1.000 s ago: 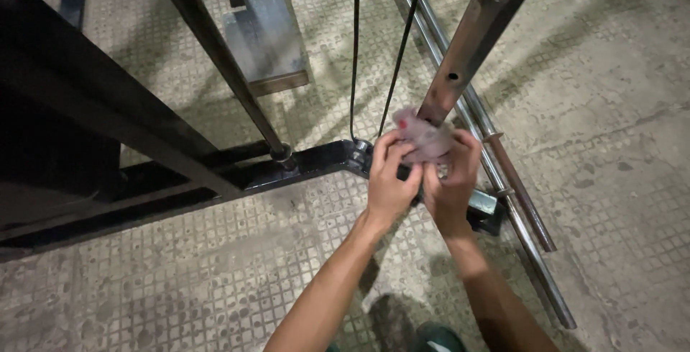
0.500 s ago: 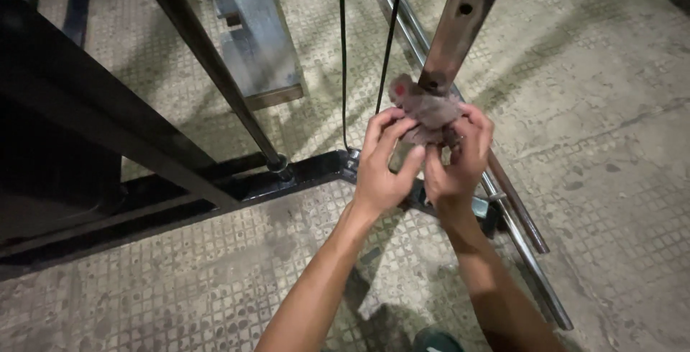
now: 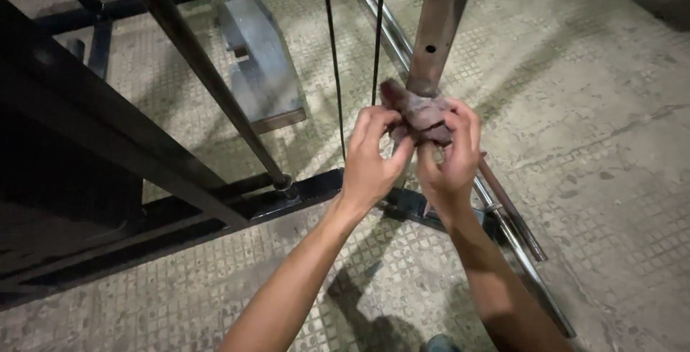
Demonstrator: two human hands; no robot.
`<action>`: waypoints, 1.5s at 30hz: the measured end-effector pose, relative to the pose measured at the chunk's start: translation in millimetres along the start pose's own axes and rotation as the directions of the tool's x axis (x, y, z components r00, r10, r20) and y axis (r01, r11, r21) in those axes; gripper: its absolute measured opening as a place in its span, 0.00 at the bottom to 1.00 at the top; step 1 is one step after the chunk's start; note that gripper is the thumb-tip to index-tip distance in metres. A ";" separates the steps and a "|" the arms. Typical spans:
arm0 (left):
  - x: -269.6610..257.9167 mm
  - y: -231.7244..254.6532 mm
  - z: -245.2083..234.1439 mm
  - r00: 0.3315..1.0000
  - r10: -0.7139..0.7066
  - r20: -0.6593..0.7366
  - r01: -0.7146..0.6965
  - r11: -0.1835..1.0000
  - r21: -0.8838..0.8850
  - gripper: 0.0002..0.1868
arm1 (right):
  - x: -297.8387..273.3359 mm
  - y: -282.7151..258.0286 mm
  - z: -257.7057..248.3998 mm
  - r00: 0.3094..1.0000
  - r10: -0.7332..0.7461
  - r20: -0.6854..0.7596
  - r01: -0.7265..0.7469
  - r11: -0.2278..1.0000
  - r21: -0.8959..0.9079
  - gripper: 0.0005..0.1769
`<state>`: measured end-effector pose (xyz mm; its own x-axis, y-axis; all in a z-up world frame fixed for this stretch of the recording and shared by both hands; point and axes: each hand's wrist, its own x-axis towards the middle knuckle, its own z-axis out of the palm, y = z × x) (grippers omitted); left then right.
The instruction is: The recorder cleans the metal frame and pull-down bar of a cable weight machine using a pink cloth.
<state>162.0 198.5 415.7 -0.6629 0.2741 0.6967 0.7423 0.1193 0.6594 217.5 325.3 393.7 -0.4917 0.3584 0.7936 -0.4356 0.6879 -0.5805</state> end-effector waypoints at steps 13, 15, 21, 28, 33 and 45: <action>31.9 23.5 -1.7 0.987 -0.090 0.132 0.083 0.995 0.053 0.14 | 26.0 -7.0 -13.1 0.988 0.100 0.114 -0.097 0.995 -0.036 0.23; 52.7 44.4 -1.1 0.999 -0.045 0.030 0.044 0.998 0.035 0.16 | 59.9 -31.3 -21.2 0.998 0.048 0.039 -0.047 0.998 -0.032 0.21; 28.4 27.5 16.0 0.988 -0.143 -0.058 0.139 0.988 -0.060 0.23 | 48.5 -15.5 -18.8 0.925 0.362 0.114 -0.369 0.928 0.043 0.24; -30.0 -12.3 22.7 0.987 -0.160 -0.021 0.161 0.985 0.064 0.22 | -26.6 37.5 -7.9 0.966 0.197 0.169 -0.215 0.972 0.094 0.25; 5.8 23.4 22.7 0.996 0.036 -0.084 -0.034 0.999 0.028 0.24 | 22.4 13.3 -23.7 0.972 0.227 0.056 -0.233 0.958 0.168 0.21; -85.2 -62.4 49.4 0.922 0.030 0.386 -0.128 0.964 0.232 0.21 | -83.8 91.7 -27.9 0.851 0.390 0.351 -0.444 0.892 0.085 0.22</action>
<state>176.9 214.9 301.3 -0.5516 0.6246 0.5528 0.8233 0.3014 0.4809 239.8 376.0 279.0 -0.8529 0.3521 0.3855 -0.2347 0.4009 -0.8856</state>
